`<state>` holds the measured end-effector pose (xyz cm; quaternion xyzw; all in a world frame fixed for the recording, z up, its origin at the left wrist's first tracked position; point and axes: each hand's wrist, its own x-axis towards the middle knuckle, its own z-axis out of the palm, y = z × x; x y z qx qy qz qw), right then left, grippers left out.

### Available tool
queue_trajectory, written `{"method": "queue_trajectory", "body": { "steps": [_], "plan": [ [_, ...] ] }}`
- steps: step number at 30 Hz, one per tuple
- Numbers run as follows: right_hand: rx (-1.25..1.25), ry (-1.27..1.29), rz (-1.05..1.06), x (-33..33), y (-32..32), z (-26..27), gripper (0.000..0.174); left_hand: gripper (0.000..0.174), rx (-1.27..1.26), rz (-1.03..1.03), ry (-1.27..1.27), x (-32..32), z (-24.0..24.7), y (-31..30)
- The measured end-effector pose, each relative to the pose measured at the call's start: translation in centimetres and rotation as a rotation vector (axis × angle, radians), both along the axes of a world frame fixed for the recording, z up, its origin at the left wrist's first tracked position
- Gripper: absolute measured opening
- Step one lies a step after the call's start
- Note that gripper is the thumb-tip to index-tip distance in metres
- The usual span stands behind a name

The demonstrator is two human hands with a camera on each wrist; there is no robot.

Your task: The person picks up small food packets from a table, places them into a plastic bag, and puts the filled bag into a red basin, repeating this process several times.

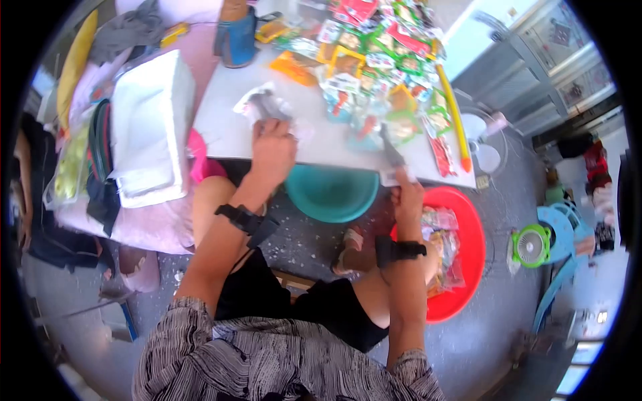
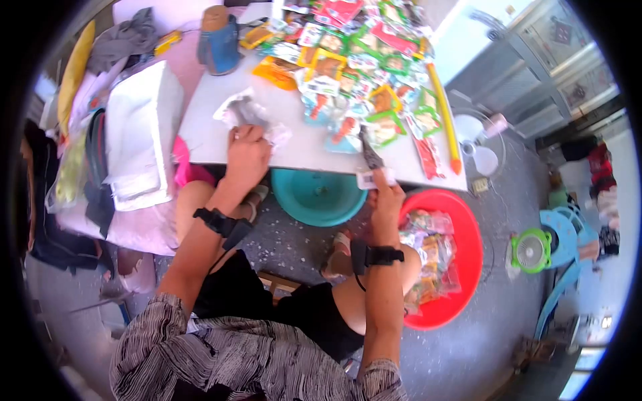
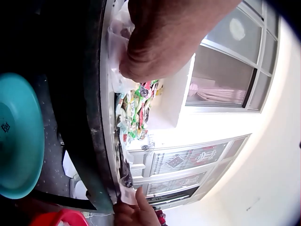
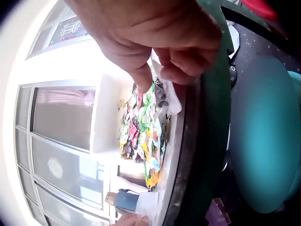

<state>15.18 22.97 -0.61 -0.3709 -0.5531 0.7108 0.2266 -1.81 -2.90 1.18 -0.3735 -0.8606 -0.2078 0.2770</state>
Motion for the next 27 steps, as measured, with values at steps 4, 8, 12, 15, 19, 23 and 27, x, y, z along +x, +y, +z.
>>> {"method": "queue_trajectory", "body": {
  "steps": [4,8,12,15,19,23,27],
  "plan": [
    [0.499,0.226,-0.126,0.0,1.9,-1.9,0.02,0.006,0.075,0.024,-0.063,-0.1,-0.4,0.0],
    [0.61,0.355,-0.331,1.0,0.2,2.2,0.014,0.006,0.165,-0.012,-0.141,-0.7,-0.3,-0.3],
    [-0.066,0.311,0.04,1.8,-3.8,5.2,0.008,0.004,0.222,-0.034,-0.132,-1.0,-0.1,-0.2],
    [-0.21,0.185,0.446,1.4,-6.1,4.8,0.008,0.007,0.216,0.0,-0.142,-0.9,0.2,-0.4],
    [-0.257,0.165,0.523,-0.6,-8.2,4.3,0.011,0.004,0.354,-0.037,-0.213,-1.0,0.8,-0.5],
    [-0.256,0.151,0.529,-1.4,-8.5,4.2,0.009,0.008,0.442,-0.13,-0.416,-1.6,1.8,-1.2],
    [-0.277,0.083,0.498,-1.8,-9.1,4.8,0.009,0.017,0.306,-0.129,-0.442,-2.7,1.4,-2.2]
  ]
}}
